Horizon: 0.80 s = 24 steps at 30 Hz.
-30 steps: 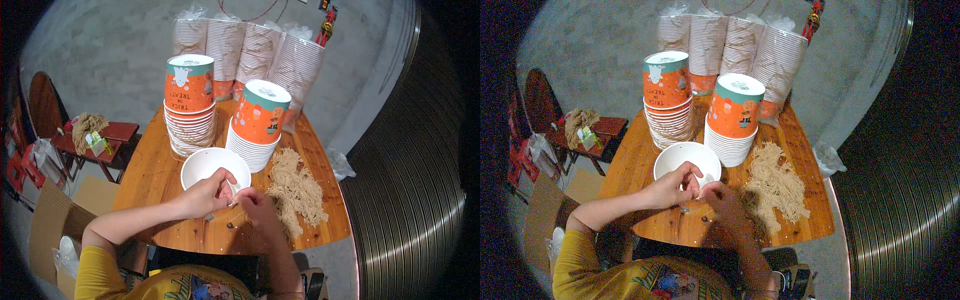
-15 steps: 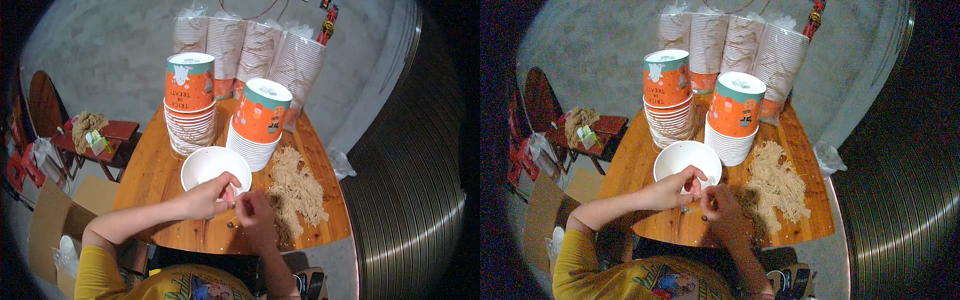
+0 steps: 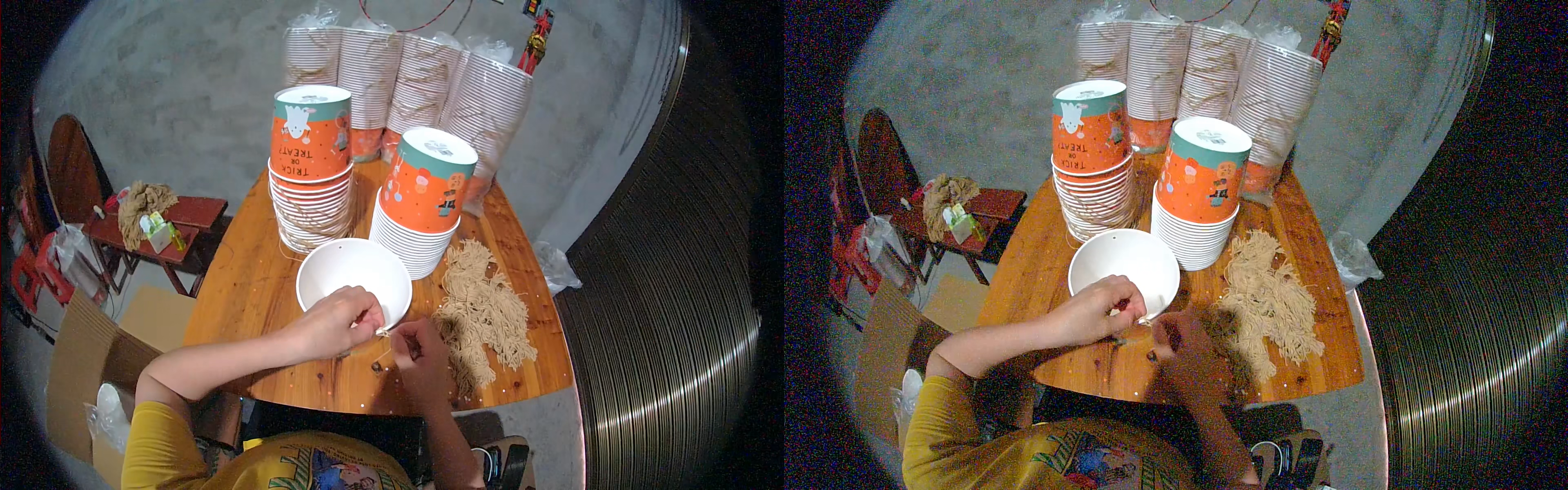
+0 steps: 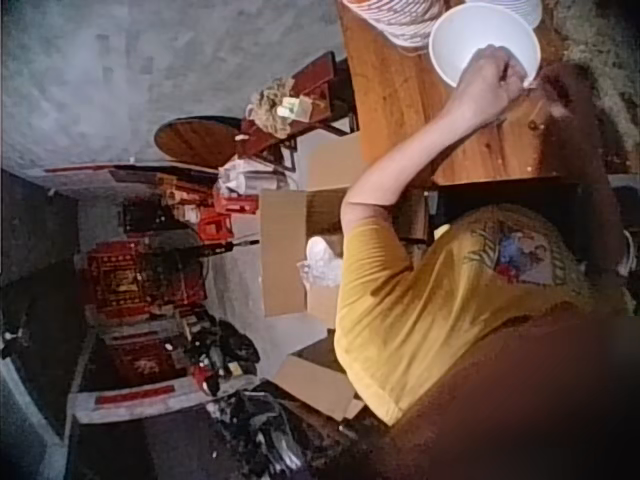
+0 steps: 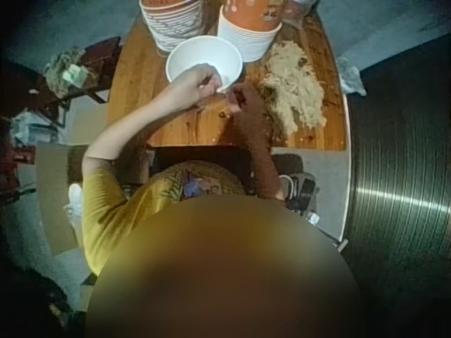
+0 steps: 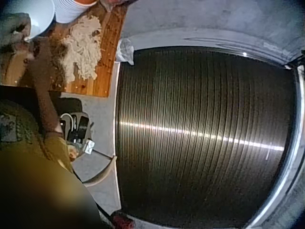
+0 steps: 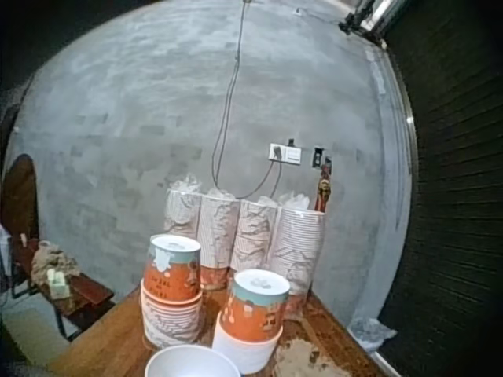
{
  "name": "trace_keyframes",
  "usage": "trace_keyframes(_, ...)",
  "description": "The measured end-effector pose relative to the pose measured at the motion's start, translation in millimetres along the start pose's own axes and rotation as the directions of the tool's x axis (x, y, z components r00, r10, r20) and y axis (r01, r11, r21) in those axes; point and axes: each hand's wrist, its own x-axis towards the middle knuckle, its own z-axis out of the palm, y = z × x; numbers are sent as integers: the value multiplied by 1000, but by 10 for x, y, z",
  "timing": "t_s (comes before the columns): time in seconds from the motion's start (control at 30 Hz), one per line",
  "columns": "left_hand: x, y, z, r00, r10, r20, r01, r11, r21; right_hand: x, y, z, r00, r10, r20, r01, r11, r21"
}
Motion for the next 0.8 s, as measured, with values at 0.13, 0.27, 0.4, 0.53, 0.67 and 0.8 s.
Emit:
trace_keyframes(0.13, -16, -51, 32, 999, 26, -23, -26, 999, 20, -22, -85, -8, 1000, 21, -10, -20, 999, 29)
trace_keyframes(0.27, -20, -71, 42, 997, 57, -53, -56, 998, 12, -46, -131, -11, 998, 70, -2, -70, 996, 60)
trace_keyframes(0.4, -27, -78, 49, 998, 42, -42, -41, 999, 14, -65, -130, -23, 996, 84, 19, -85, 995, 61)
trace_keyframes(0.53, -32, -53, 43, 998, 47, -43, -47, 999, 8, -69, -75, 17, 998, 37, -47, -31, 992, 120)
trace_keyframes(0.67, -29, -39, 48, 997, 49, -59, -51, 999, -18, -20, -56, 68, 995, -94, -31, 90, 988, -123)
trace_keyframes(0.8, -30, -41, 49, 994, 69, -87, -71, 997, -13, -13, -79, 111, 943, -326, -68, 299, 918, -260)
